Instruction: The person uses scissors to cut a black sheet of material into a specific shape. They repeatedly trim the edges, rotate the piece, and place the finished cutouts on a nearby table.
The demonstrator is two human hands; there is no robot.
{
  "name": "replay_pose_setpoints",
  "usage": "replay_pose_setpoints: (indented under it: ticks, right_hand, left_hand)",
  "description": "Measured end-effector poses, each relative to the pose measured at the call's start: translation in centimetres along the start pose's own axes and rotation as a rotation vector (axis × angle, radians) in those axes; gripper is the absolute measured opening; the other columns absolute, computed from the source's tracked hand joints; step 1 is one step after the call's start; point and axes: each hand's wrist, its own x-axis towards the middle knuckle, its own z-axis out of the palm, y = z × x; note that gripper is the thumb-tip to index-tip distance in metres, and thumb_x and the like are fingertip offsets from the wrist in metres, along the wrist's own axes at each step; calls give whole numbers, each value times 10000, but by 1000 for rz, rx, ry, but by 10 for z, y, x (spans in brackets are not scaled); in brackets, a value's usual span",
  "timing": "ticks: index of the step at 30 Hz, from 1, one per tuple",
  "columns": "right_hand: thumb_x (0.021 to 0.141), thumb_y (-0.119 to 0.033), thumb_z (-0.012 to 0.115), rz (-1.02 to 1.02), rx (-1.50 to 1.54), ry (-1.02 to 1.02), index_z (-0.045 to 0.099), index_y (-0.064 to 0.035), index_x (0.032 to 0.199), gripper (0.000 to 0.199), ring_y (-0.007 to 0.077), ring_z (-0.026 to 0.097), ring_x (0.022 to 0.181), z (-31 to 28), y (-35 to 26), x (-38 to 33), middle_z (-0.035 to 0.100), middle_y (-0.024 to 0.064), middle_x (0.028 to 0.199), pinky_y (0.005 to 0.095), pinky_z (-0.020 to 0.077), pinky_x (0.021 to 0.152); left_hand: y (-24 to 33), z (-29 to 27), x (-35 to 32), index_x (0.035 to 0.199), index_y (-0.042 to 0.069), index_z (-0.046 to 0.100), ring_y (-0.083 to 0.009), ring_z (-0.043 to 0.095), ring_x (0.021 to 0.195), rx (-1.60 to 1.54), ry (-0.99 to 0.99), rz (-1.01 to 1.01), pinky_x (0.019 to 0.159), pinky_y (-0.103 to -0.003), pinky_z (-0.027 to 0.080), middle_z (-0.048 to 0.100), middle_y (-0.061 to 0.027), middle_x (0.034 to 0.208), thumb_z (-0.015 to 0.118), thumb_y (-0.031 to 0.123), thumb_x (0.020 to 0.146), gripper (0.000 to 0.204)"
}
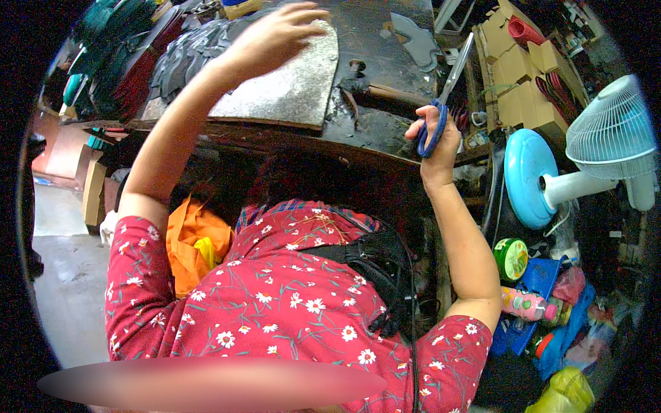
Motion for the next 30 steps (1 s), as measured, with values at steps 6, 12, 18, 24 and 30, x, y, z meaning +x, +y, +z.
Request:
replay_pose_setpoints:
  ticks: [6,12,18,24,30]
  right_hand:
    - [936,-405,529,-14,-37,43,598,-25,878,391,122,557,546,4,-2,-5,582,59,582,233,406,566]
    - [935,-389,539,-24,29,19,597,-32,876,367,122,553,535,14,-2,-6,581,53,598,228,404,564]
    - [941,-368,534,-24,35,21,593,-37,882,342,118,549,537,16,-4,-7,580,52,601,220,395,572]
    - [937,-376,536,2,27,19,594,-36,886,349,116,551,539,17,-7,-8,577,53,593,225,397,559]
    - [935,-376,540,2,9,19,595,-37,886,347,117,550,540,17,-7,-9,586,54,594,224,401,568]
  left_hand:
    - [67,89,112,1193,81,575,-328,525,1139,-201,-158,-84,963,-399,437,541,-156,1251,636,377,831,471]
    - [81,128,140,962,90,643,-320,632,955,-238,-185,-236,781,-433,527,657,-129,961,629,289,812,250]
    - [83,134,136,856,90,638,-324,677,728,-140,-69,-115,627,-424,548,662,-137,732,560,135,792,111]
    - [80,135,141,839,72,646,-307,681,739,-50,-150,49,620,-410,548,675,-129,759,577,134,780,110]
    - [78,139,137,815,37,650,-310,673,777,-147,33,-88,680,-412,545,671,-156,784,603,165,752,150]
